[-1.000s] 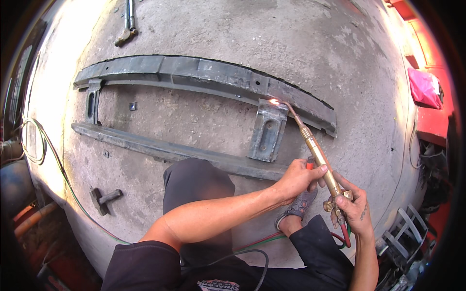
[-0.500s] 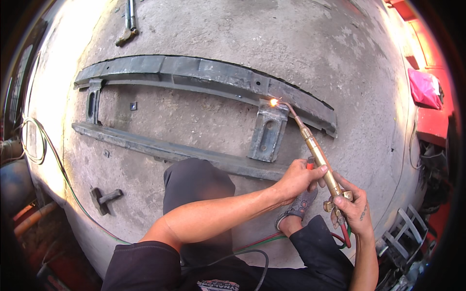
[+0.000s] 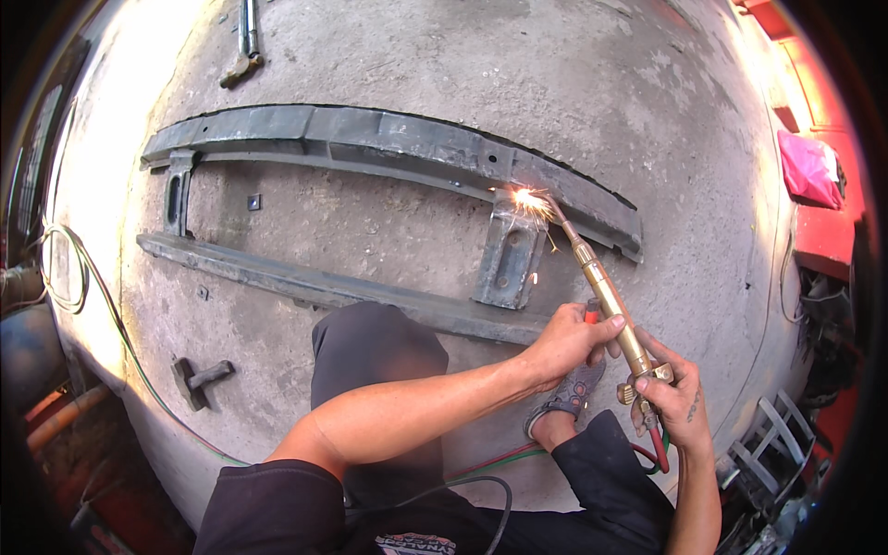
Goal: The person uses a welding torch to heat and weld a metal frame lying on the floor. They move the torch along the seams of the frame, producing sparks as they work.
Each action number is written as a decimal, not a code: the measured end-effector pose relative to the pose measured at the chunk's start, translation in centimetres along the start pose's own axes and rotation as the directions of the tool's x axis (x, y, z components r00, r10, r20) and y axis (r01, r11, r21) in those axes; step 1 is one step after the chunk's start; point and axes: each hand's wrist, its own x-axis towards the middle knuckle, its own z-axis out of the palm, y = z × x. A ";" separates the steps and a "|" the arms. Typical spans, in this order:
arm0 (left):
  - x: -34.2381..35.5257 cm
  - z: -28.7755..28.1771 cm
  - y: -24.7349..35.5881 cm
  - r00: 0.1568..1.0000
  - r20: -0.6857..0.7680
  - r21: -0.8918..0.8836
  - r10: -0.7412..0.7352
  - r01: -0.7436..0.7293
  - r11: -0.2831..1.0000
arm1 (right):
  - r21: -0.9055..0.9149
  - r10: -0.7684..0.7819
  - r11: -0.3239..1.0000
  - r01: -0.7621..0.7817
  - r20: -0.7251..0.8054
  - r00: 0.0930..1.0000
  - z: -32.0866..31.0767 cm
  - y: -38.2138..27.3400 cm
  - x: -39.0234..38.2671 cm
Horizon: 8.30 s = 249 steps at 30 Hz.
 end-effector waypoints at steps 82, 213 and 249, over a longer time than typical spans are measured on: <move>0.1 0.0 0.0 1.000 -0.013 -0.008 0.014 -0.014 1.000 | 0.049 -0.037 0.998 0.036 0.015 0.999 -0.6 1.5 0.2; 0.3 -0.2 0.3 1.000 -0.020 -0.007 0.013 -0.013 1.000 | 0.094 0.077 0.993 -0.077 0.002 0.997 0.1 -1.4 0.4; 0.4 -0.2 0.1 1.000 -0.007 0.005 0.009 -0.009 1.000 | 0.135 0.045 0.990 -0.047 0.024 0.999 -0.8 -0.2 0.5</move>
